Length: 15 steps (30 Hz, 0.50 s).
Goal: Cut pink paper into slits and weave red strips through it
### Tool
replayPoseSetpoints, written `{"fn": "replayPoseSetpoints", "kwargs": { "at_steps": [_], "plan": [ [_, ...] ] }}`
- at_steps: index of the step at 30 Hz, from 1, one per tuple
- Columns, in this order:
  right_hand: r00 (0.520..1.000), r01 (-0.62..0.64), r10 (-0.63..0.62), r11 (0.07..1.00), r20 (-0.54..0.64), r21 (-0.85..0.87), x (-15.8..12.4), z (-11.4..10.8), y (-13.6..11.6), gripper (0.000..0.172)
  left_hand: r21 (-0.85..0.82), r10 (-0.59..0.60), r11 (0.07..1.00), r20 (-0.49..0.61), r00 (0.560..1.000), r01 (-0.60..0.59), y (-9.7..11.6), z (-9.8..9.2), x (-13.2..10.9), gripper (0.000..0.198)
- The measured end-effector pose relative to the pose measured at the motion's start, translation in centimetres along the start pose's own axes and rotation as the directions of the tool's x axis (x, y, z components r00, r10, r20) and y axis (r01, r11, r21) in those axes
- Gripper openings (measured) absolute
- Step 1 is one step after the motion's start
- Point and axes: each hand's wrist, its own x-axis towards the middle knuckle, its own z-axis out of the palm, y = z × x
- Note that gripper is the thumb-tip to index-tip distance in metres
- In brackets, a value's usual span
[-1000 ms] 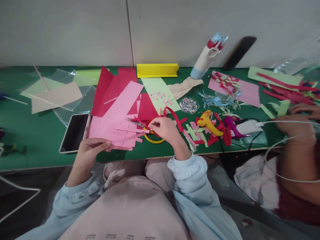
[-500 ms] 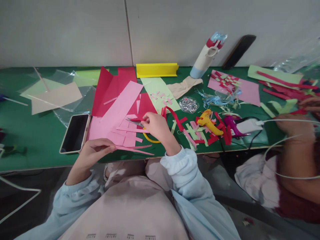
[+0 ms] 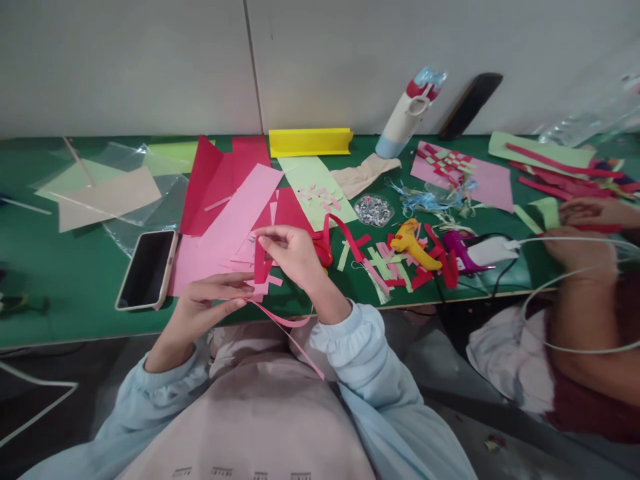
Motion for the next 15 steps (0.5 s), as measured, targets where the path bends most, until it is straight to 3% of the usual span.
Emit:
{"fn": "replayPoseSetpoints", "kwargs": {
  "at_steps": [6,11,15],
  "plan": [
    [0.999,-0.006,0.01,0.997,-0.051,0.072,0.1,0.9,0.6,0.028,0.079,0.048,0.996,-0.102,0.994,-0.04,-0.4,0.5,0.0,0.008],
    [0.997,-0.069,0.072,0.986,-0.017,0.151,0.0,1.4,1.1,0.026,0.062,0.067,0.996,-0.176,0.982,-0.057,-0.2,0.4,-0.2,0.012],
    [0.989,-0.08,0.083,0.996,0.122,-0.037,-0.5,0.9,0.7,0.025,0.046,0.021,0.999,-0.251,0.968,-0.01,0.6,0.2,-0.3,0.008]
  ]
}}
